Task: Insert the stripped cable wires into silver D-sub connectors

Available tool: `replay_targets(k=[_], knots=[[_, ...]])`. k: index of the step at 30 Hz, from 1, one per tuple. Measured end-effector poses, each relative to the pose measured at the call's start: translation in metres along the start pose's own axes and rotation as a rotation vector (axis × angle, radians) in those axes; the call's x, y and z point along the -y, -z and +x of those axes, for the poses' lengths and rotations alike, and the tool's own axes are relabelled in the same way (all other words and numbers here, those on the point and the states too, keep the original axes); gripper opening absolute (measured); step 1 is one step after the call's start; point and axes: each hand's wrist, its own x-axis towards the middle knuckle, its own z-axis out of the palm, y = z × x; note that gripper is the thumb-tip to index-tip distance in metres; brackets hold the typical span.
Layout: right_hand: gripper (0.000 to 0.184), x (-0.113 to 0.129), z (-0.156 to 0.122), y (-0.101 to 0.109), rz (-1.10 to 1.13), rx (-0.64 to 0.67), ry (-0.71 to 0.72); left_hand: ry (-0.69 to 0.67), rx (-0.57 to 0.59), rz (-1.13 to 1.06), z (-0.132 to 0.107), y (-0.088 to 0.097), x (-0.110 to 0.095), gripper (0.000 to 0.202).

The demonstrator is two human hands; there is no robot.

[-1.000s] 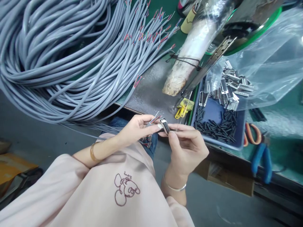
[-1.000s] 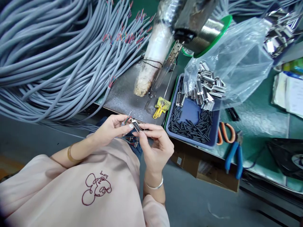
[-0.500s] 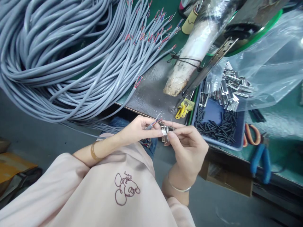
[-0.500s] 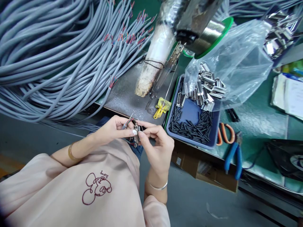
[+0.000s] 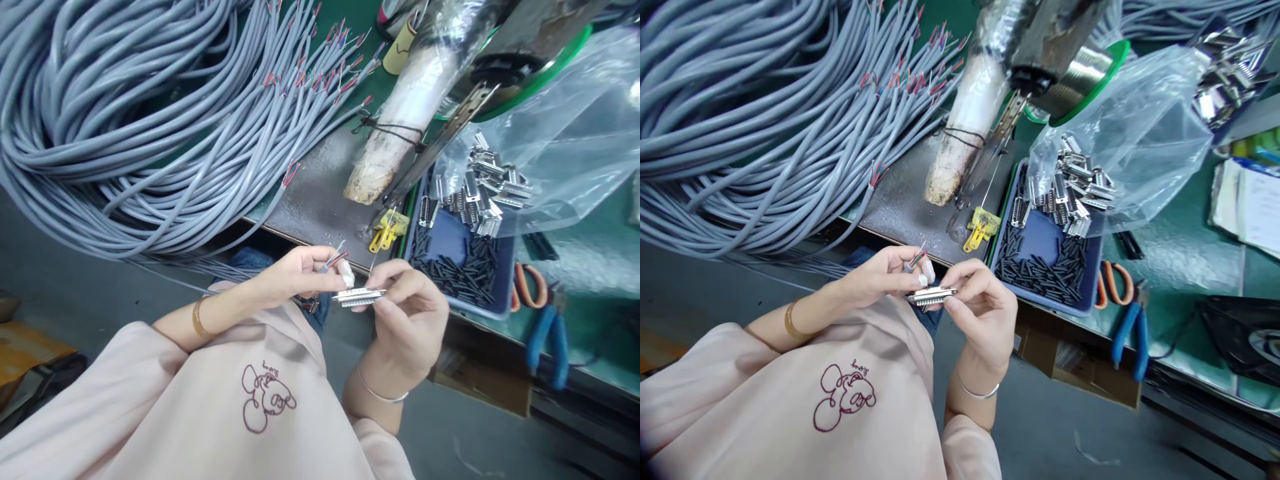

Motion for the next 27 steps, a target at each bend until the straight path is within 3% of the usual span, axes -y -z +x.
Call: replay_targets(k=[5,11,14,17,22,27], knots=[[0.034,0.008,-0.001,0.002,-0.153,-0.37,0.131,-0.059,-0.046,-0.198,0.005,0.0,0.002,0.023],[0.015,0.004,-0.004,-0.009,-0.429,-0.658,0.309,-0.106,-0.047,-0.071,0.006,0.002,0.005,0.029],[0.008,-0.005,-0.009,-0.012,-0.582,-0.623,0.353,-0.106,-0.035,-0.016,0.005,0.003,0.007,0.034],[0.008,-0.009,-0.012,-0.011,-0.66,-0.512,0.284,-0.101,-0.032,-0.011,0.003,0.003,0.009,0.038],[0.004,-0.008,-0.011,-0.01,-0.553,-0.417,0.155,-0.114,-0.003,-0.038,0.001,0.001,0.008,0.046],[0.004,-0.01,-0.01,-0.01,-0.495,-0.368,0.051,-0.094,-0.023,0.009,0.001,0.0,0.008,0.041]])
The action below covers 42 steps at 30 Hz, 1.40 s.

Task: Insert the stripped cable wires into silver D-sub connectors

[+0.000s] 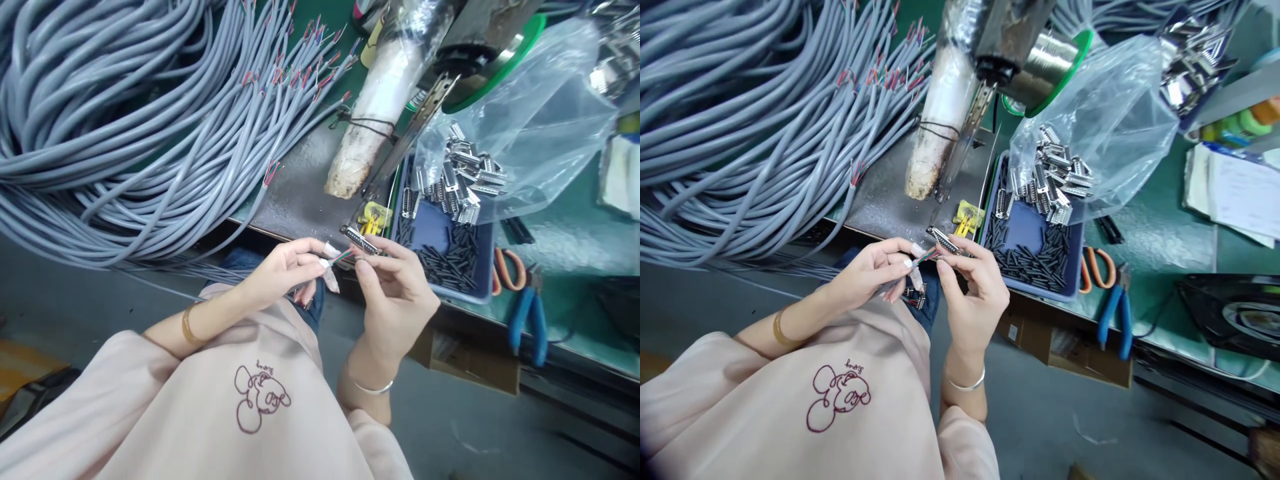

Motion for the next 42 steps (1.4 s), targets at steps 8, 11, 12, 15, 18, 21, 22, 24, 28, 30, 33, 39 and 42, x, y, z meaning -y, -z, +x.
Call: replay_targets(k=[8,11,12,15,18,21,22,24,28,30,33,39,42], knots=[[0.003,-0.0024,0.0023,-0.0027,0.1,0.021,-0.04,-0.016,-0.011,0.049,-0.0004,-0.0017,0.0006,0.035],[0.003,-0.0031,0.0027,-0.0013,0.1,-0.02,-0.042,-0.015,-0.017,0.058,-0.0007,-0.0019,-0.0001,0.034],[0.004,-0.0035,0.0026,-0.0007,0.101,-0.027,-0.039,-0.01,-0.026,0.062,-0.0008,-0.0021,-0.0004,0.034],[0.003,-0.004,0.0021,-0.0003,0.115,-0.048,-0.027,-0.009,-0.059,0.063,-0.0012,-0.0023,-0.0004,0.032],[0.004,-0.0025,0.0019,-0.0023,0.137,-0.121,0.0,-0.029,-0.074,0.041,-0.0008,-0.0019,0.0011,0.034],[0.005,-0.0001,0.002,-0.0037,0.118,-0.19,0.044,-0.026,-0.066,0.008,0.0004,-0.001,0.0027,0.035],[0.005,0.0004,0.0019,-0.0034,0.1,-0.197,0.056,-0.024,-0.063,0.001,0.0009,-0.0007,0.0032,0.034],[0.003,0.0003,0.001,-0.0019,0.06,-0.189,0.073,-0.031,-0.059,0.005,0.0018,0.0,0.0038,0.031],[0.006,-0.0023,-0.0019,0.0009,0.024,-0.091,0.067,-0.059,-0.058,0.062,0.0024,0.0017,0.0042,0.03],[0.008,-0.0037,-0.0026,0.001,0.02,-0.039,0.05,-0.069,-0.05,0.075,0.0022,0.0025,0.0041,0.032],[0.009,-0.005,-0.0019,0.0002,0.013,-0.002,0.034,-0.073,-0.023,0.073,0.0017,0.0034,0.0038,0.036],[0.01,-0.0047,-0.0005,0.0007,0.023,0.032,0.014,-0.068,-0.017,0.082,0.0015,0.004,0.0047,0.035],[0.008,-0.0051,-0.0003,0.0011,0.043,0.048,-0.004,-0.059,-0.014,0.09,0.0014,0.0033,0.0046,0.035]])
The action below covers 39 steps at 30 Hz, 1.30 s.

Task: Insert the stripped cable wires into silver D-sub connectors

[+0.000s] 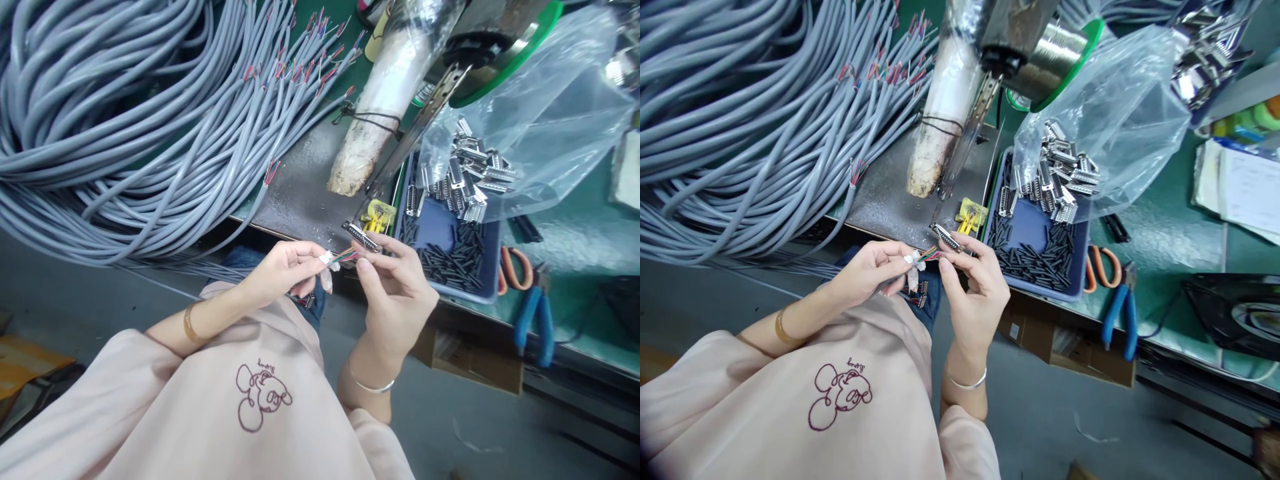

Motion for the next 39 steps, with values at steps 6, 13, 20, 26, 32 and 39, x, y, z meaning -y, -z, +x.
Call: replay_targets(k=[6,13,20,26,32,39], knots=[[0.009,-0.004,0.001,-0.001,0.055,0.035,-0.001,-0.001,0.007,0.012,0.001,-0.002,-0.001,0.036],[0.007,-0.006,0.001,-0.001,0.041,0.055,0.003,0.024,0.017,0.026,0.0,-0.003,-0.003,0.036],[0.005,-0.01,0.001,0.002,-0.039,0.066,0.061,0.013,0.001,0.043,0.0,-0.005,-0.004,0.033],[0.005,-0.005,0.003,0.003,-0.135,0.083,0.151,0.038,-0.022,0.069,-0.001,-0.005,-0.005,0.035],[0.007,0.001,0.003,0.005,-0.254,0.083,0.226,0.008,-0.026,0.082,0.001,-0.005,-0.002,0.027],[0.011,0.005,0.003,0.007,-0.285,0.106,0.27,0.008,-0.037,0.083,0.002,-0.005,0.001,0.029]])
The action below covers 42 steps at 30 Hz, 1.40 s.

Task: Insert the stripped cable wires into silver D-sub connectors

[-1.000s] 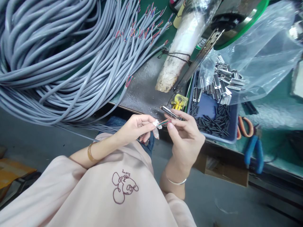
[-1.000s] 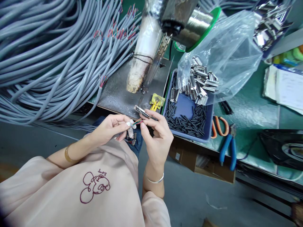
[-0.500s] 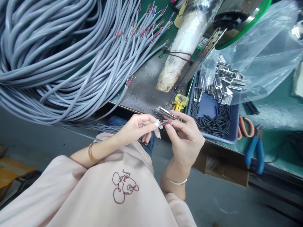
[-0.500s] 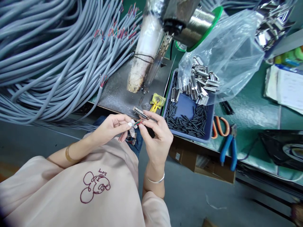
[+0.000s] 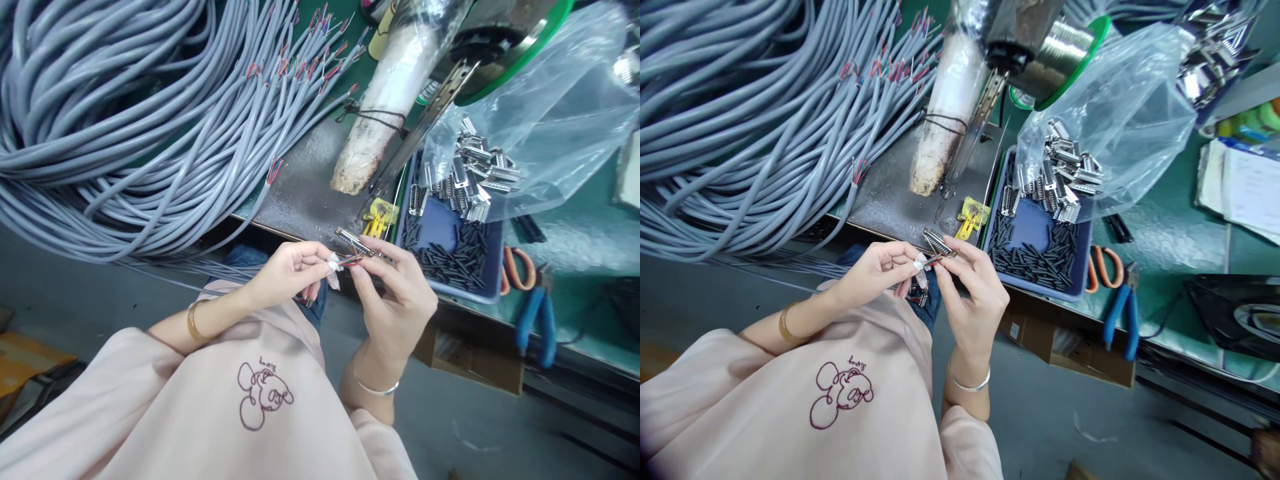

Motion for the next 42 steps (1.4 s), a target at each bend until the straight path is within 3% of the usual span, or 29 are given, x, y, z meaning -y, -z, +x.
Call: replay_targets(k=[7,17,24,28,31,34,38,42], knots=[[0.013,0.004,0.0,-0.001,-0.023,-0.034,0.004,0.004,-0.03,0.024,-0.002,-0.002,0.0,0.031],[0.006,0.0,-0.008,-0.011,0.288,-0.041,-0.254,-0.115,-0.053,0.129,-0.007,-0.01,0.008,0.028],[0.008,0.003,-0.015,-0.018,0.102,-0.139,-0.099,-0.184,-0.083,0.216,-0.008,-0.012,0.009,0.018],[0.014,0.003,-0.016,-0.02,-0.013,-0.248,-0.034,-0.163,-0.169,0.155,-0.005,-0.012,0.004,0.02],[0.014,0.0,-0.015,-0.019,0.013,-0.387,-0.052,-0.14,-0.231,0.107,-0.002,-0.01,0.001,0.02],[0.011,-0.002,-0.013,-0.018,0.051,-0.448,-0.041,-0.218,-0.288,0.133,0.0,-0.009,0.0,0.017],[0.012,-0.004,-0.012,-0.018,-0.024,-0.468,0.074,-0.345,-0.369,0.215,0.0,-0.008,-0.003,0.013],[0.017,-0.006,-0.013,-0.02,-0.012,-0.386,0.082,-0.321,-0.321,0.205,0.001,-0.007,-0.007,0.01]])
